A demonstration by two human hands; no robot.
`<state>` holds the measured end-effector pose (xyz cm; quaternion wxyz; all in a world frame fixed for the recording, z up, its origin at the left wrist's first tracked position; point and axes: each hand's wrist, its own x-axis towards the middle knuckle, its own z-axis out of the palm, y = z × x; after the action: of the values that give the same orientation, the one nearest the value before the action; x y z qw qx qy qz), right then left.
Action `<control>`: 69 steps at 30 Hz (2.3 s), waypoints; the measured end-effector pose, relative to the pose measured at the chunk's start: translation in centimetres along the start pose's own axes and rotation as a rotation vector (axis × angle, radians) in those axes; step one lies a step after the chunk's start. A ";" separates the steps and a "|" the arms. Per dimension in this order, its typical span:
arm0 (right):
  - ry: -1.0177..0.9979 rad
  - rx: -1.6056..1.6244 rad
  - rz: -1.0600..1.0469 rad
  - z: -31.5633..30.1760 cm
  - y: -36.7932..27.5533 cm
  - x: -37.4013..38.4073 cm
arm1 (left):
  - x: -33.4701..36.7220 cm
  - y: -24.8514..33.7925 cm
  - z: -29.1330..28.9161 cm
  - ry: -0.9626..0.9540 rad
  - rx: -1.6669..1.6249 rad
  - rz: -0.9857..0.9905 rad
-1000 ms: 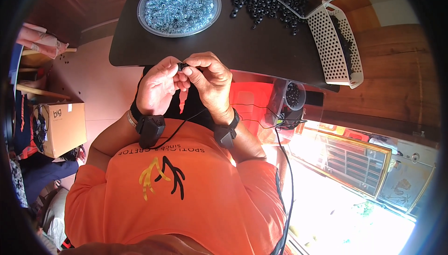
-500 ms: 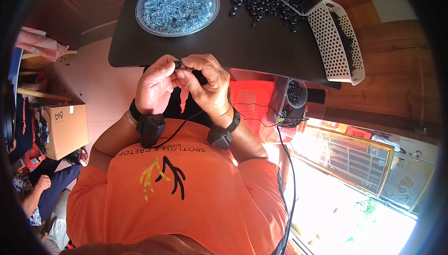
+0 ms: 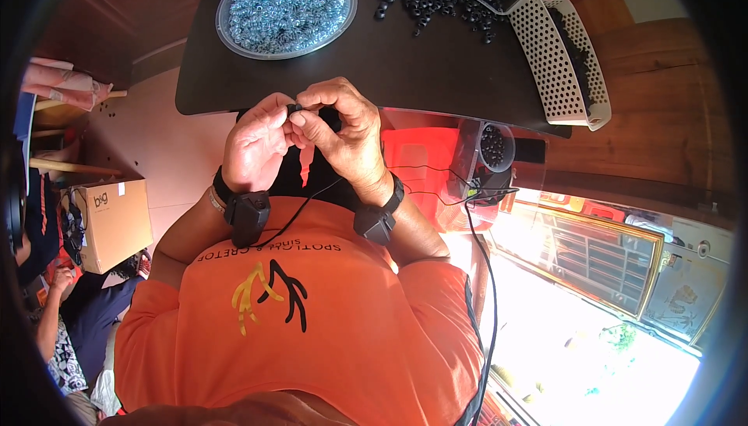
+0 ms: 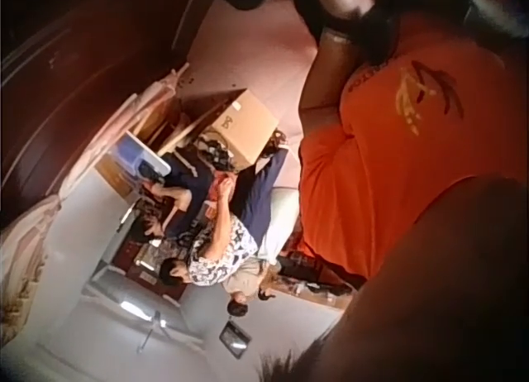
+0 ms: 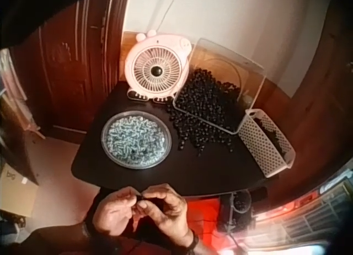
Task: The person assembles small components by repeatedly picking parts from the table and containers and fitting them together by hand.
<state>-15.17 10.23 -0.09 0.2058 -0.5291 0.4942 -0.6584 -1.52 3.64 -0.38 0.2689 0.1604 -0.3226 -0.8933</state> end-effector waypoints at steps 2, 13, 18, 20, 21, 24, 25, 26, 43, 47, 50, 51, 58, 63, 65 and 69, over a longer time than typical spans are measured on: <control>-0.001 0.109 0.113 0.1 -0.6 0.1 | 0.0 0.0 0.0 0.000 -0.004 0.004; -0.001 -0.149 -0.072 0.2 -0.1 0.4 | 0.2 -0.2 -0.3 0.054 -0.028 0.014; 0.029 -0.420 -0.253 0.8 -0.2 0.4 | 0.5 -0.4 -0.1 0.109 -0.099 -0.011; 0.045 -0.446 -0.255 1.0 -0.1 0.6 | 0.6 -0.3 0.0 0.096 -0.126 -0.020; 0.061 -0.470 -0.250 1.2 0.0 0.6 | 0.6 -0.3 0.1 0.093 -0.124 -0.016; 0.062 -0.493 -0.260 1.1 -0.1 0.6 | 0.7 -0.3 0.2 0.083 -0.141 -0.019; 0.051 -0.509 -0.255 1.0 -0.2 0.7 | 0.7 -0.3 0.1 0.072 -0.129 -0.011; 0.053 -0.511 -0.259 0.9 -0.3 0.8 | 0.6 -0.3 0.1 0.061 -0.117 -0.003; -0.030 -0.569 -0.349 -0.2 -1.5 1.4 | 0.7 -0.5 1.0 0.034 0.017 0.129; -0.042 -0.644 -0.457 0.5 -1.1 1.2 | 0.2 -0.3 1.3 0.080 0.075 0.142; -0.066 -0.628 -0.444 0.5 -1.0 1.1 | 0.2 -0.4 1.3 0.057 0.080 0.144; -0.080 -0.631 -0.442 0.4 -1.1 1.3 | 0.1 -0.3 1.5 0.078 0.072 0.150; 0.054 -0.930 -0.529 -6.0 -4.7 6.9 | 0.4 0.5 0.6 0.066 0.098 0.101; 0.614 -1.478 -0.538 -19.2 -7.9 14.3 | 0.5 0.7 0.0 0.042 0.092 0.072; 0.739 -1.655 -0.550 -24.0 -9.3 15.7 | 0.5 0.7 0.2 0.038 0.064 0.060; 0.657 -1.345 -0.438 -23.0 -7.5 16.2 | 0.6 0.5 -0.1 0.067 0.064 0.074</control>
<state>-39.78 10.52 15.56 -0.4506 -0.4037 0.7072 -0.3658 -1.75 2.93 -0.17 0.3073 0.1865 -0.3477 -0.8660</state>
